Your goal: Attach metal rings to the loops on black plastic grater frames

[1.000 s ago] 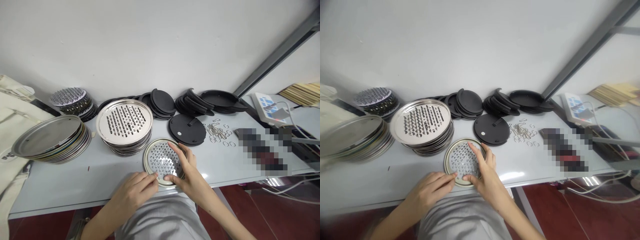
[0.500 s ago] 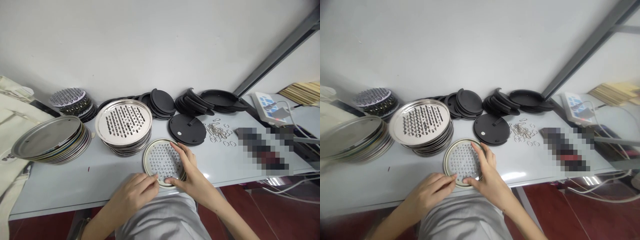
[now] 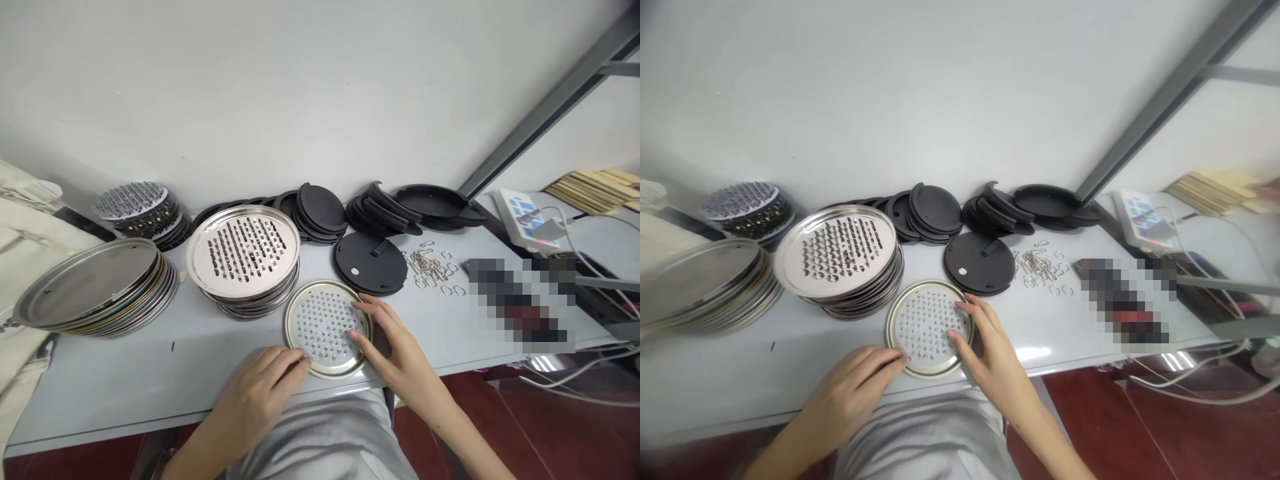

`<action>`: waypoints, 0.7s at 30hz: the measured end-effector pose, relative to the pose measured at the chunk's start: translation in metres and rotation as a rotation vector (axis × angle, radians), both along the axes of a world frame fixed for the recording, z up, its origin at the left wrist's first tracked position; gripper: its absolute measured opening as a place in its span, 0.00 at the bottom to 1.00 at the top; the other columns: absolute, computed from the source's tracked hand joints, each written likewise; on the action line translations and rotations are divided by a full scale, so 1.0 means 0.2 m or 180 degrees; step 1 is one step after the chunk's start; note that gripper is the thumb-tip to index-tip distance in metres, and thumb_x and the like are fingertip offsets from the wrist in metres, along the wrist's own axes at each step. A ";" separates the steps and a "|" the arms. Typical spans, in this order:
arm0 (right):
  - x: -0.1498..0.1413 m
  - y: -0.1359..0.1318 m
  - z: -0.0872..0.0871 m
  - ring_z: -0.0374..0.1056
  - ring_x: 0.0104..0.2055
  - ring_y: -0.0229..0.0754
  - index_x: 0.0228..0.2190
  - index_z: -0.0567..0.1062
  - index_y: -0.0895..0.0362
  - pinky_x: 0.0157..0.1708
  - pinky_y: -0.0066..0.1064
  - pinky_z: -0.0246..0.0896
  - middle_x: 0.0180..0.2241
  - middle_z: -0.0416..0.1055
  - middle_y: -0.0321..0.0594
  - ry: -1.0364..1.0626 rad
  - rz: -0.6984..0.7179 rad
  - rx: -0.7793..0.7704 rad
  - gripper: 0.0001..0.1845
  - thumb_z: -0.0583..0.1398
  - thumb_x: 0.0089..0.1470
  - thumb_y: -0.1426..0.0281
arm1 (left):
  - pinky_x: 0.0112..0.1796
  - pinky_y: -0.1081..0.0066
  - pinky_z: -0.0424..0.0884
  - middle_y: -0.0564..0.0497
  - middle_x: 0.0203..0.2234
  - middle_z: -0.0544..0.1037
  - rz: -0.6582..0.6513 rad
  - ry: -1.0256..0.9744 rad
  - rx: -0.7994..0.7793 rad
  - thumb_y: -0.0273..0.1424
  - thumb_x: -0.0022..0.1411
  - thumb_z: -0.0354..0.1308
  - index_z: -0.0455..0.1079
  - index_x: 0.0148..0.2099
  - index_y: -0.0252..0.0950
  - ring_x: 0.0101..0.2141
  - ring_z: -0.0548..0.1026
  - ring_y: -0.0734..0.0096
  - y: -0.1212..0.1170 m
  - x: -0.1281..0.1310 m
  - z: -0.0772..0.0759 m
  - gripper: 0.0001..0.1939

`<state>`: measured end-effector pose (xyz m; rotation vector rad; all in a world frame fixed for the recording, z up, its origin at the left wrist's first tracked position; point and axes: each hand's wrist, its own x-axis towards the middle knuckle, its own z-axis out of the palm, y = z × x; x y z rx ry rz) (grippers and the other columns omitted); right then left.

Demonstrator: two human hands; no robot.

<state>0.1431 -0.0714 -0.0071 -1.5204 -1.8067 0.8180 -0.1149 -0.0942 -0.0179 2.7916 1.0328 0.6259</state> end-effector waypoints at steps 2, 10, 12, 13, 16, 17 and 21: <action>0.01 -0.01 0.01 0.57 0.60 0.48 0.46 0.70 0.51 0.58 0.43 0.56 0.57 0.60 0.44 -0.0083 -0.0058 0.0025 0.13 0.53 0.63 0.63 | 0.49 0.61 0.71 0.42 0.48 0.74 0.0042 -0.0057 -0.0032 0.15 0.64 0.46 0.66 0.57 0.31 0.47 0.72 0.62 0.01 0.00 0.00 0.21; 0.14 -0.01 0.08 0.65 0.51 0.50 0.26 0.74 0.54 0.42 0.36 0.68 0.52 0.65 0.46 -0.0277 -0.0697 0.0606 0.17 0.53 0.62 0.62 | 0.50 0.63 0.71 0.44 0.52 0.74 0.0136 -0.0402 0.0082 0.15 0.64 0.45 0.64 0.59 0.33 0.51 0.71 0.64 0.02 0.00 0.00 0.23; 0.19 0.01 0.09 0.65 0.51 0.49 0.33 0.76 0.52 0.44 0.37 0.65 0.50 0.66 0.46 -0.0388 -0.0766 0.0806 0.14 0.52 0.63 0.63 | 0.52 0.63 0.70 0.43 0.53 0.73 0.0240 -0.0488 0.0066 0.15 0.65 0.45 0.61 0.62 0.33 0.53 0.70 0.64 0.02 -0.01 0.01 0.25; 0.22 0.01 0.10 0.66 0.51 0.49 0.40 0.75 0.51 0.45 0.37 0.65 0.49 0.67 0.46 -0.0430 -0.0801 0.0838 0.13 0.52 0.63 0.63 | 0.52 0.63 0.70 0.43 0.53 0.73 0.0266 -0.0523 0.0060 0.15 0.65 0.45 0.60 0.62 0.33 0.54 0.69 0.64 0.02 -0.01 0.01 0.25; 0.28 0.02 0.09 0.70 0.34 0.42 0.44 0.71 0.53 0.34 0.32 0.65 0.33 0.71 0.40 -0.0376 -0.1048 0.0631 0.14 0.52 0.62 0.61 | 0.51 0.63 0.70 0.43 0.53 0.73 0.0145 -0.0523 0.0116 0.16 0.64 0.48 0.62 0.60 0.33 0.54 0.69 0.63 0.01 0.00 0.02 0.23; 0.30 0.01 0.09 0.68 0.28 0.40 0.39 0.71 0.53 0.29 0.29 0.63 0.27 0.69 0.36 -0.0381 -0.1120 0.0525 0.13 0.52 0.62 0.60 | 0.51 0.63 0.70 0.43 0.53 0.73 0.0071 -0.0490 0.0158 0.16 0.64 0.48 0.63 0.60 0.32 0.54 0.69 0.62 0.01 0.01 0.02 0.23; 0.36 0.03 0.06 0.57 0.19 0.34 0.22 0.64 0.54 0.21 0.26 0.54 0.18 0.62 0.31 -0.0773 -0.1277 0.0415 0.20 0.52 0.62 0.57 | 0.49 0.64 0.70 0.42 0.50 0.75 -0.0092 -0.0367 0.0409 0.16 0.64 0.47 0.67 0.56 0.30 0.51 0.71 0.62 0.01 0.03 0.05 0.20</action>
